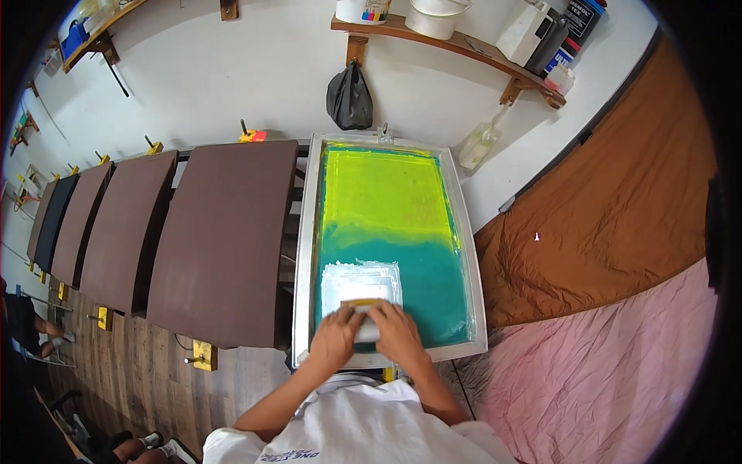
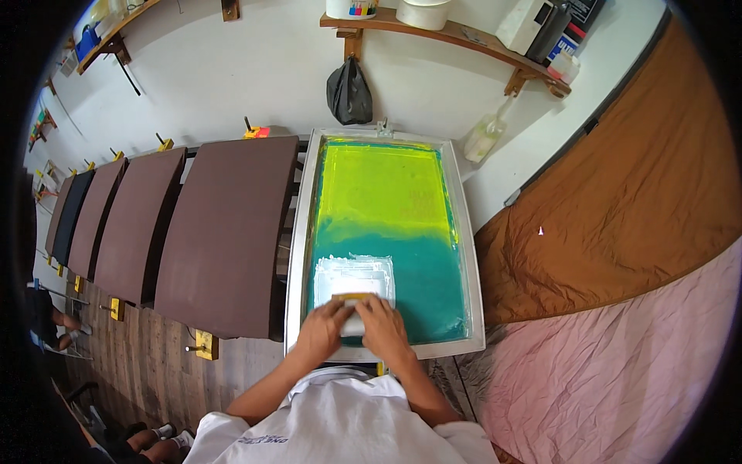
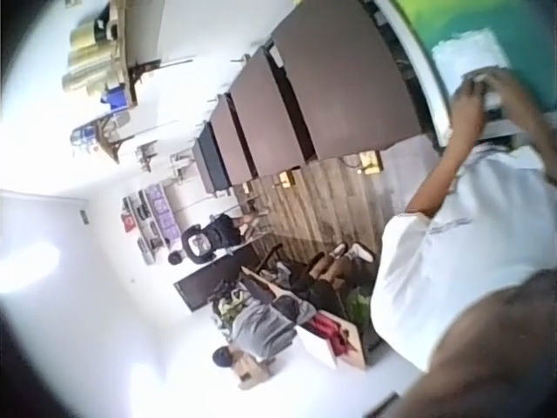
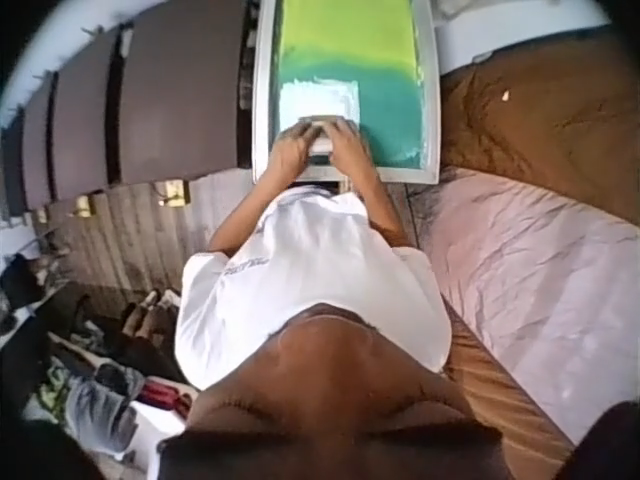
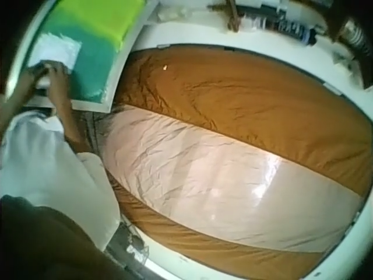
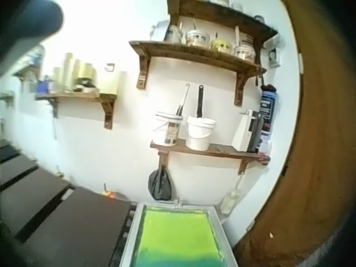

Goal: Spreading white ink onto a screen using a squeegee at a screen printing station.

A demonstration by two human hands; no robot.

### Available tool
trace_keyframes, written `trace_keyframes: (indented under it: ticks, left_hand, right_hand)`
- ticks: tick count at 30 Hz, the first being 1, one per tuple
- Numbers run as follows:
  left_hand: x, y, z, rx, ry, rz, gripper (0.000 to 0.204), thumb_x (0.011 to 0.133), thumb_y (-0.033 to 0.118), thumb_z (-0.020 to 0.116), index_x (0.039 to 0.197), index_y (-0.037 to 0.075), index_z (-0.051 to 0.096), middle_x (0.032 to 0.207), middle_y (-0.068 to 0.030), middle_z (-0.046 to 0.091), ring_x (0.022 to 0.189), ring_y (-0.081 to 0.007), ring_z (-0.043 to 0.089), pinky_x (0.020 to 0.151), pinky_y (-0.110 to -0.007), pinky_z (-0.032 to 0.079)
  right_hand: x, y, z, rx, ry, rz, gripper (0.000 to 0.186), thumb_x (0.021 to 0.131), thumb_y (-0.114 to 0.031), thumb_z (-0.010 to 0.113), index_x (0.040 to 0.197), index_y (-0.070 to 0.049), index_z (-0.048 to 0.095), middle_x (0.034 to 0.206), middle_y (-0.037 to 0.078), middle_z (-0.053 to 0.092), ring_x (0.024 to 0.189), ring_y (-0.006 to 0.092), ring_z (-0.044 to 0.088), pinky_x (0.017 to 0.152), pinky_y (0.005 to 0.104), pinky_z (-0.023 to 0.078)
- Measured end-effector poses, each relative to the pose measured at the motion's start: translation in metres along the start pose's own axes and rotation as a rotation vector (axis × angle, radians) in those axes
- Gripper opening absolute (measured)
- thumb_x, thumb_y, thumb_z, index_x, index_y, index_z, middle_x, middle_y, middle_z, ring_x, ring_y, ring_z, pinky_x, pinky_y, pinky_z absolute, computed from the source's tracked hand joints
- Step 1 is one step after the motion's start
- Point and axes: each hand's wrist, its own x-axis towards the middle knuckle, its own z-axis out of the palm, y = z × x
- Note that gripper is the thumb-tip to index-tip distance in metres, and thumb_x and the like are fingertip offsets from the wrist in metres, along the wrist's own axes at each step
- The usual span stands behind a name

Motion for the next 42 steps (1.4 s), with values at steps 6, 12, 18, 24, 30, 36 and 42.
trace_keyframes:
  ticks: [6, 12, 18, 24, 30, 36, 42]
  left_hand:
    - [-0.042, 0.028, -0.005, -0.010, -0.066, 0.006, 0.052, 0.076, -0.004, 0.055, 0.127, 0.003, 0.057, 0.124, -0.0241, 0.059, 0.115, -0.0392, 0.059, 0.102, -0.045, 0.043]
    - [0.016, 0.018, -0.024, -0.091, -0.090, -0.064, 0.054, 0.066, -0.008, 0.059, 0.119, 0.004, 0.064, 0.120, -0.0231, 0.063, 0.106, -0.0388, 0.062, 0.094, -0.045, 0.049]
    - [0.026, -0.003, 0.005, 0.006, 0.013, 0.026, 0.048, 0.073, -0.006, 0.056, 0.120, 0.004, 0.063, 0.116, -0.0200, 0.062, 0.103, -0.0374, 0.062, 0.094, -0.044, 0.047]
    - [-0.022, 0.030, 0.007, -0.002, -0.101, 0.033, 0.059, 0.071, -0.006, 0.058, 0.129, 0.004, 0.058, 0.128, -0.0220, 0.059, 0.119, -0.0362, 0.057, 0.105, -0.044, 0.042]
    - [-0.002, 0.029, -0.019, -0.013, -0.046, 0.013, 0.051, 0.066, -0.006, 0.059, 0.116, 0.002, 0.065, 0.109, -0.0211, 0.068, 0.094, -0.0381, 0.066, 0.087, -0.044, 0.052]
    - [0.044, -0.018, -0.042, -0.031, -0.037, -0.082, 0.041, 0.070, -0.007, 0.063, 0.110, 0.001, 0.066, 0.102, -0.0217, 0.067, 0.092, -0.0401, 0.065, 0.082, -0.045, 0.053]
    - [0.023, -0.014, -0.031, -0.046, -0.044, 0.036, 0.047, 0.067, -0.008, 0.059, 0.113, 0.004, 0.066, 0.098, -0.0211, 0.068, 0.085, -0.0402, 0.066, 0.078, -0.046, 0.054]
  right_hand:
    - [-0.045, -0.019, -0.004, 0.011, -0.071, 0.055, 0.046, 0.066, 0.003, 0.066, 0.110, -0.006, 0.058, 0.117, 0.012, 0.054, 0.112, 0.0328, 0.054, 0.086, 0.0468, 0.046]
    - [0.000, -0.004, -0.020, -0.031, -0.037, 0.071, 0.044, 0.068, 0.004, 0.061, 0.111, -0.007, 0.059, 0.110, 0.012, 0.059, 0.107, 0.0336, 0.057, 0.086, 0.0471, 0.045]
    - [0.008, 0.013, 0.002, -0.056, 0.092, 0.032, 0.040, 0.071, 0.002, 0.064, 0.110, -0.007, 0.058, 0.111, 0.011, 0.057, 0.106, 0.0316, 0.057, 0.082, 0.0457, 0.046]
    - [-0.046, -0.004, -0.007, -0.009, 0.010, 0.067, 0.042, 0.071, 0.002, 0.064, 0.111, -0.008, 0.059, 0.118, 0.011, 0.056, 0.117, 0.0304, 0.054, 0.085, 0.0463, 0.044]
    - [-0.020, -0.005, -0.023, -0.042, -0.058, 0.026, 0.044, 0.069, 0.003, 0.062, 0.111, -0.010, 0.060, 0.112, 0.010, 0.060, 0.109, 0.0297, 0.057, 0.091, 0.0438, 0.041]
    - [0.068, 0.015, -0.006, -0.037, -0.035, -0.126, 0.039, 0.070, 0.002, 0.061, 0.107, -0.008, 0.064, 0.100, 0.012, 0.064, 0.099, 0.0340, 0.062, 0.081, 0.0475, 0.046]
    - [0.035, 0.003, -0.005, -0.052, -0.085, -0.050, 0.037, 0.071, 0.002, 0.061, 0.106, -0.007, 0.064, 0.101, 0.012, 0.063, 0.099, 0.0335, 0.061, 0.081, 0.0472, 0.049]
